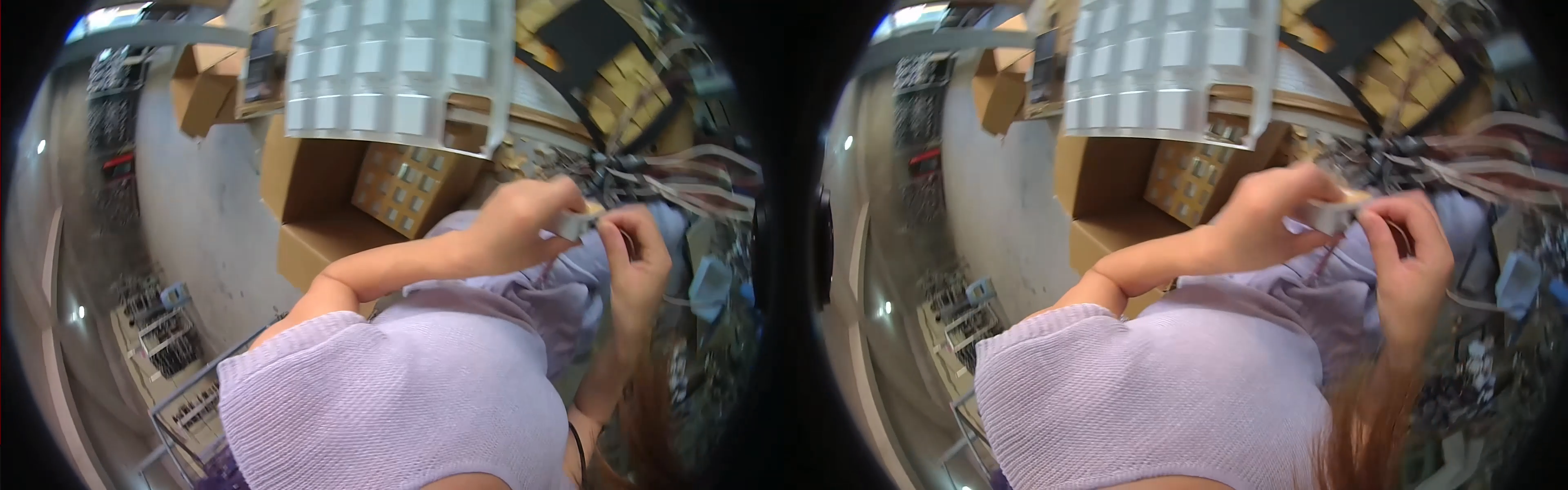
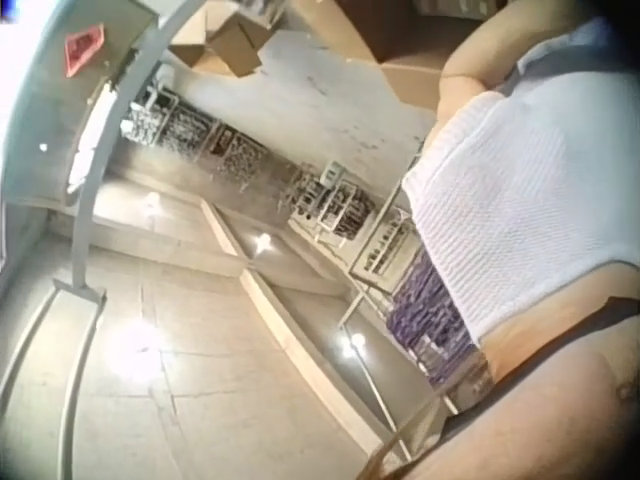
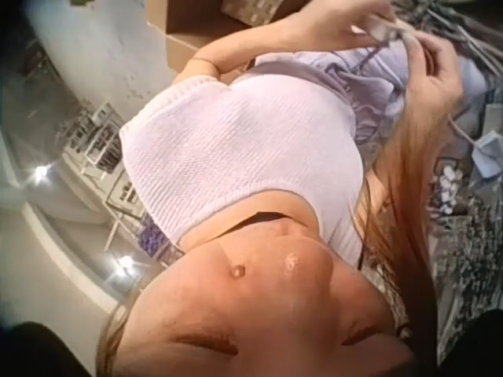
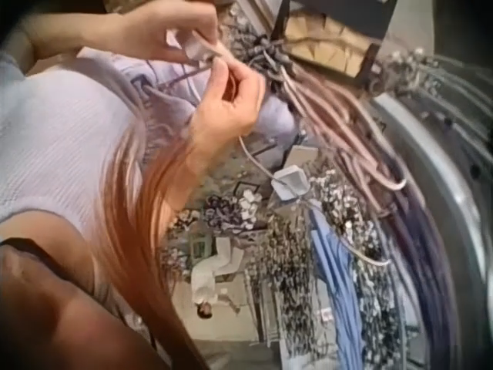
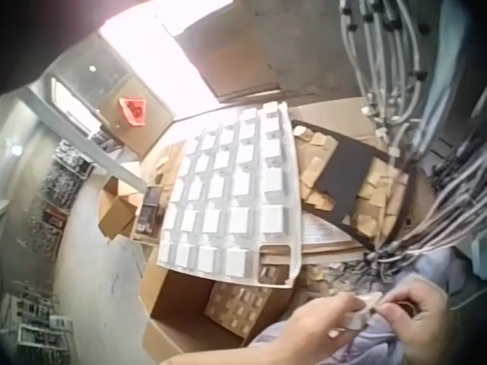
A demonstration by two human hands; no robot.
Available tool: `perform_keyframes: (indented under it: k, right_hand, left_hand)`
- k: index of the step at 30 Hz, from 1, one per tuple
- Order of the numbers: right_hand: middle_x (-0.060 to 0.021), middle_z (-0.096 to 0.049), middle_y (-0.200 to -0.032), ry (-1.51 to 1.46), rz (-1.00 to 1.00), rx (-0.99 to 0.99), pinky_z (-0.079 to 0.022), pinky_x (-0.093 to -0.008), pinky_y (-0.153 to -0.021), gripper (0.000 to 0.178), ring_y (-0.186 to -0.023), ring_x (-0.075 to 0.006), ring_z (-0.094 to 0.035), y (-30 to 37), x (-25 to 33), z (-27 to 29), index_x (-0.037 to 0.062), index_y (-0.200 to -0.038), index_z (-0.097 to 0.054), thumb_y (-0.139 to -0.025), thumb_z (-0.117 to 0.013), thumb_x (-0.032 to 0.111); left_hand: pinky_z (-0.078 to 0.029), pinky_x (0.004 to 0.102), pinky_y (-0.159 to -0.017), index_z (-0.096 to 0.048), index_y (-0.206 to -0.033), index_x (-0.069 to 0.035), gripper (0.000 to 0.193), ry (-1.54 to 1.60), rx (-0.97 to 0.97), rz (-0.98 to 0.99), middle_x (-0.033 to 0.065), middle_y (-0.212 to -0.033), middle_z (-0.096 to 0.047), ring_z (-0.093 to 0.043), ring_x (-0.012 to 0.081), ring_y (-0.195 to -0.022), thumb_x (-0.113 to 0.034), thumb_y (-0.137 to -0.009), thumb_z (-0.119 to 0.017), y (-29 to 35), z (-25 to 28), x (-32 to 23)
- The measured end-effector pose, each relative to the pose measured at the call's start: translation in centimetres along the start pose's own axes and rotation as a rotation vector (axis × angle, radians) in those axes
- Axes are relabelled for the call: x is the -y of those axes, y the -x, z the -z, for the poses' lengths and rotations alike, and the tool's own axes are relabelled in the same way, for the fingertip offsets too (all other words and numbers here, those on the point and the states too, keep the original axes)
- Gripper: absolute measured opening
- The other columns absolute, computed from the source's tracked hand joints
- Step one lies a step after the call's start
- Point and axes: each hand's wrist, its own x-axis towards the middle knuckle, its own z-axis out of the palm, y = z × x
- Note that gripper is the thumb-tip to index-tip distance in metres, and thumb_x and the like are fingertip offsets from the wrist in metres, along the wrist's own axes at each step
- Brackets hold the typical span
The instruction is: Assembling complex wire harnesses by inserting specific wires into plastic connectors and securing them with tape and housings.
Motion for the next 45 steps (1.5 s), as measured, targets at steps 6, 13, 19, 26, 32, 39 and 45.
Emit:
perform_keyframes:
  k: [6, 13, 19, 26, 32, 39, 45]
  right_hand:
    - [-0.0039, -0.054, -0.076, 0.055, 0.099, -0.017, -0.039, -0.0233, -0.056, 0.007, -0.066, -0.0106, -0.052, 0.5, -0.6, 0.6, -0.0015, -0.085, -0.065, -0.078, -0.069, -0.002]
    - [-0.0088, -0.055, -0.078, 0.157, 0.213, -0.026, -0.044, -0.0297, -0.060, 0.015, -0.068, -0.0201, -0.057, 2.4, -1.5, 3.1, -0.0010, -0.093, -0.068, -0.078, -0.067, -0.004]
    - [-0.0103, -0.067, -0.080, 0.148, 0.141, -0.184, -0.051, -0.0325, -0.062, 0.026, -0.071, -0.0224, -0.067, 4.1, -2.3, 3.6, 0.0038, -0.097, -0.063, -0.074, -0.070, -0.007]
    - [-0.0094, -0.065, -0.078, 0.513, 0.487, -0.345, -0.051, -0.0355, -0.062, 0.025, -0.071, -0.0260, -0.066, 6.2, -3.5, 4.1, 0.0020, -0.094, -0.064, -0.072, -0.073, -0.003]
    - [-0.0113, -0.066, -0.090, 0.425, 0.291, -0.080, -0.053, -0.0358, -0.074, 0.041, -0.083, -0.0300, -0.066, 7.4, -2.8, 4.7, 0.0024, -0.107, -0.062, -0.069, -0.075, 0.003]
    - [-0.0119, -0.055, -0.130, 0.085, 0.116, 0.019, -0.044, -0.0359, -0.099, 0.076, -0.117, -0.0283, -0.056, 6.7, -2.9, 4.1, 0.0079, -0.135, -0.049, -0.066, -0.081, 0.008]
    - [-0.0100, -0.052, -0.132, 0.842, 0.201, -0.267, -0.036, -0.0446, -0.104, 0.068, -0.123, -0.0290, -0.050, 7.9, -3.1, 9.9, 0.0072, -0.127, -0.055, -0.065, -0.081, 0.017]
  left_hand:
    - [-0.055, 0.0313, -0.062, -0.056, -0.097, -0.001, 0.039, -0.063, 0.067, -0.012, 0.0136, -0.085, -0.065, -0.068, 0.0250, -0.073, -0.006, -0.068, -0.082, -0.8, -0.2, -1.1]
    - [-0.055, 0.0317, -0.062, -0.057, -0.099, -0.001, 0.038, -0.092, 0.133, -0.061, 0.0119, -0.086, -0.066, -0.069, 0.0248, -0.076, -0.005, -0.070, -0.081, -1.5, -2.3, -1.3]
    - [-0.050, 0.0239, -0.081, -0.050, -0.123, 0.001, 0.027, 0.498, 0.462, 0.479, 0.0083, -0.112, -0.062, -0.061, 0.0112, -0.098, -0.011, -0.098, -0.052, -1.6, -2.1, -2.3]
    - [-0.050, 0.0209, -0.077, -0.054, -0.123, -0.004, 0.026, 0.938, 0.517, 0.945, 0.0035, -0.105, -0.064, -0.061, 0.0069, -0.092, -0.013, -0.100, -0.050, -2.9, -2.5, -2.0]
    - [-0.051, 0.0222, -0.076, -0.054, -0.107, -0.002, 0.023, 0.734, 0.620, 0.750, 0.0041, -0.096, -0.065, -0.062, 0.0073, -0.087, 0.002, -0.087, -0.065, -2.2, -2.9, -2.0]
    - [-0.053, 0.0289, -0.070, -0.057, -0.093, 0.000, 0.022, 0.026, 0.468, 0.083, 0.0087, -0.080, -0.061, -0.065, 0.0169, -0.075, 0.011, -0.076, -0.065, -1.8, -5.7, -3.8]
    - [-0.052, 0.0263, -0.078, -0.056, -0.097, 0.002, 0.021, 0.284, 0.425, 0.209, 0.0058, -0.090, -0.063, -0.063, 0.0123, -0.085, 0.012, -0.080, -0.063, -3.1, -3.9, -2.9]
